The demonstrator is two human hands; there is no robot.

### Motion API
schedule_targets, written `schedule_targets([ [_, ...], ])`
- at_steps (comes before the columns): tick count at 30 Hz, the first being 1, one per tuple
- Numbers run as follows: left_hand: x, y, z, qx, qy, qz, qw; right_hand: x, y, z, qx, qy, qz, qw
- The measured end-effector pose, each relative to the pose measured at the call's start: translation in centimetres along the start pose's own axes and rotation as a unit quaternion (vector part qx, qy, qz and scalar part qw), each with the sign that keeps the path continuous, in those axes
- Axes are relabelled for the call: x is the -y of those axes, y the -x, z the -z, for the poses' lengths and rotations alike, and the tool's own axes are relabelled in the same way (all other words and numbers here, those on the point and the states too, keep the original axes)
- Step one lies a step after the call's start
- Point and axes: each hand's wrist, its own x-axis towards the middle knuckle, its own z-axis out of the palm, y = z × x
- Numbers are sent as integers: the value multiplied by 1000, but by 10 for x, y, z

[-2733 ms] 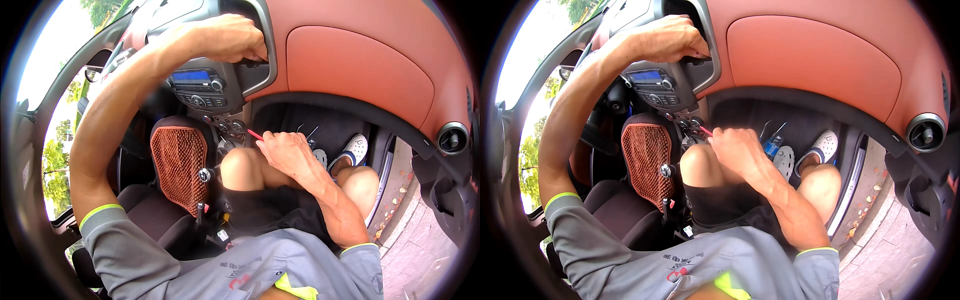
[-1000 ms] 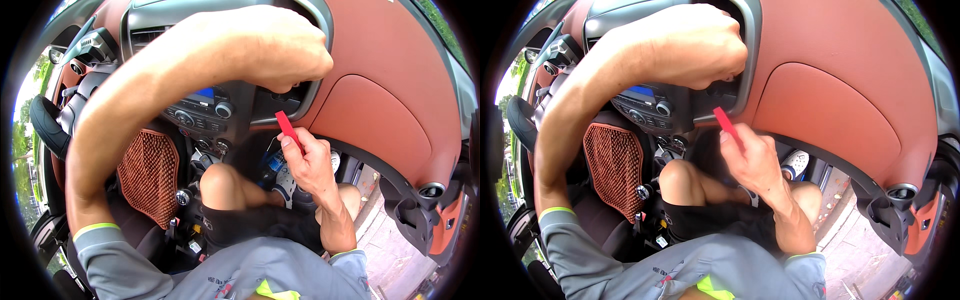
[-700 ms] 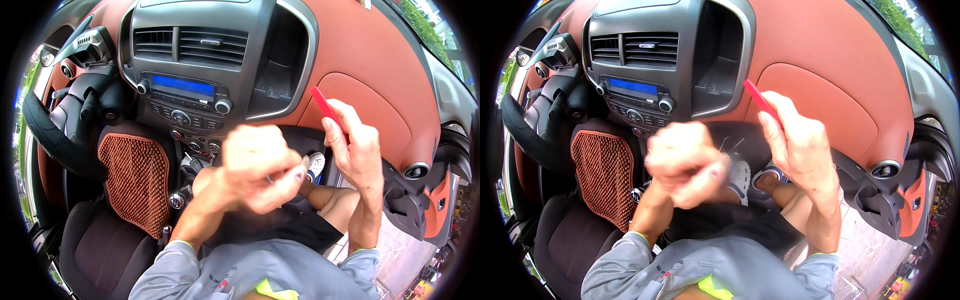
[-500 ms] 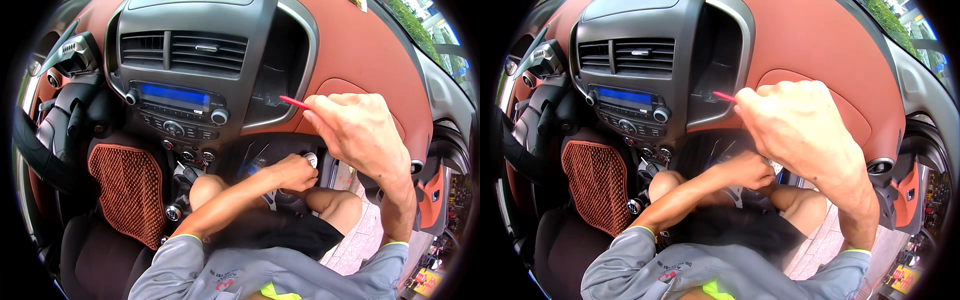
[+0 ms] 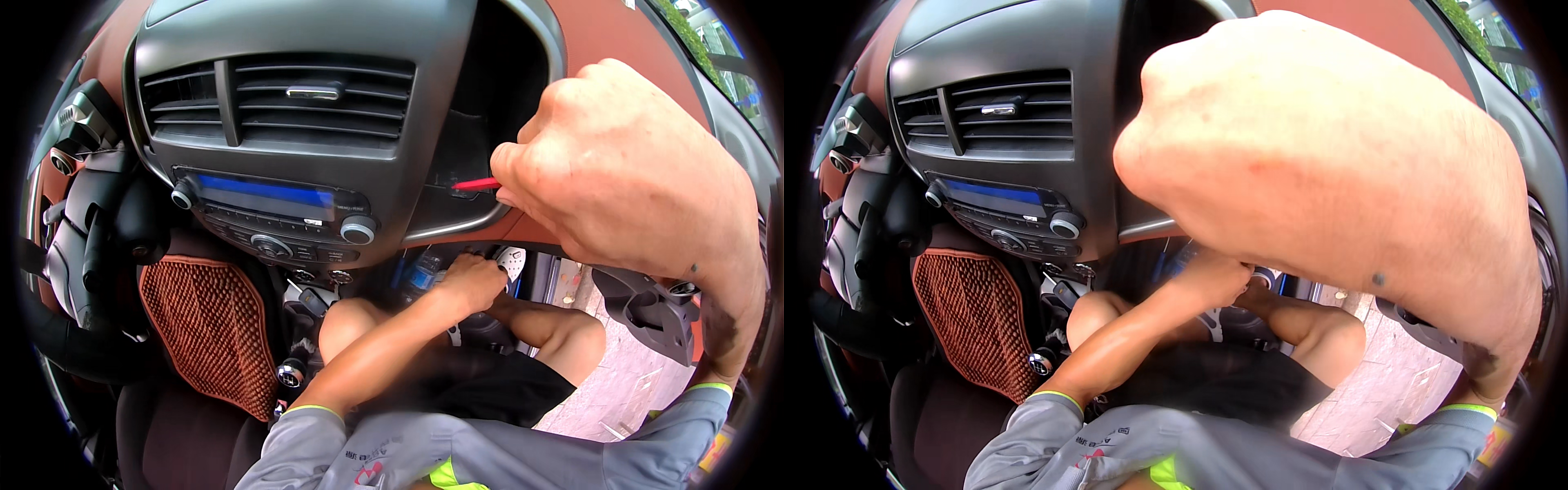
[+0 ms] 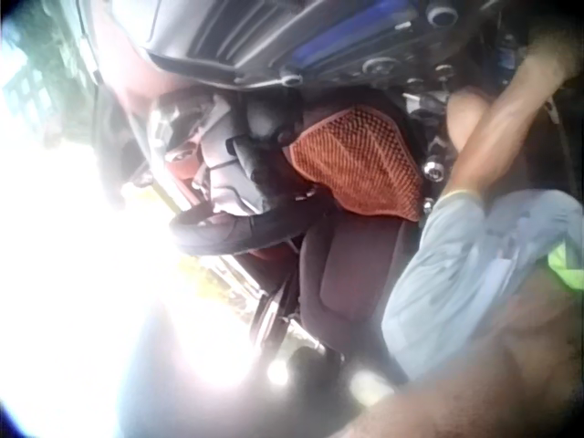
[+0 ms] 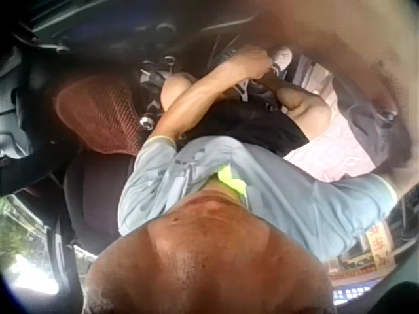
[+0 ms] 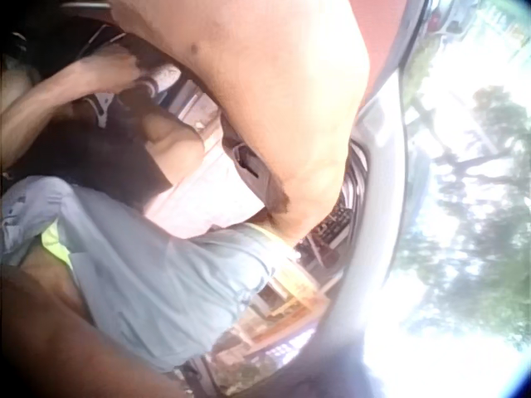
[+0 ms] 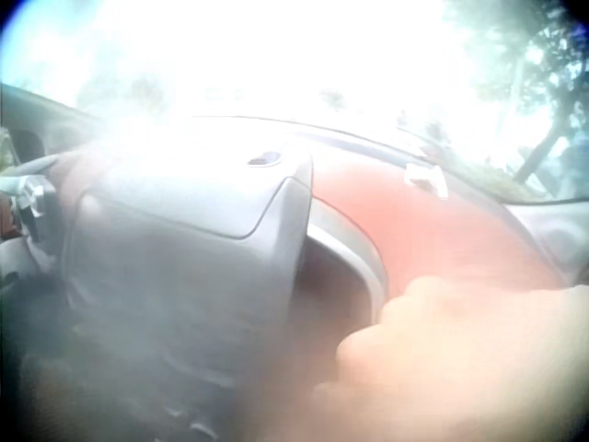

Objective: The person uses a red plastic pry tool and a metal pick to remove a dashboard trim panel on the passenger side of a car. They insert the tools into seams, pry to release clips, and pull the panel away from the dashboard.

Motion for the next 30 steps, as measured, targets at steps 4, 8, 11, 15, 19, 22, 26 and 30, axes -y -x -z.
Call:
schedule_targets([
  [4,-17,4,35,109,-8,31,994,-6,-4,-1,70,0,1,998],
  [8,-5,6,35,75,15,47,996,-14,-19,-4,79,-5,57,995],
  [11,-5,10,30,54,18,29,998,-17,-19,-3,101,-17,60,993],
  [15,-4,17,27,34,5,2,999,-19,-21,-4,92,-38,66,993],
  [19,-9,23,31,37,-2,8,999,-21,-24,-4,86,-52,79,992],
  [22,-7,23,28,31,12,4,999,-24,-30,3,86,-60,86,991],
  [26,-11,26,37,49,-6,6,999,-19,-30,5,84,-63,97,990],
  [30,-13,32,42,29,-10,8,1000,-21,-29,0,51,-102,100,988],
])
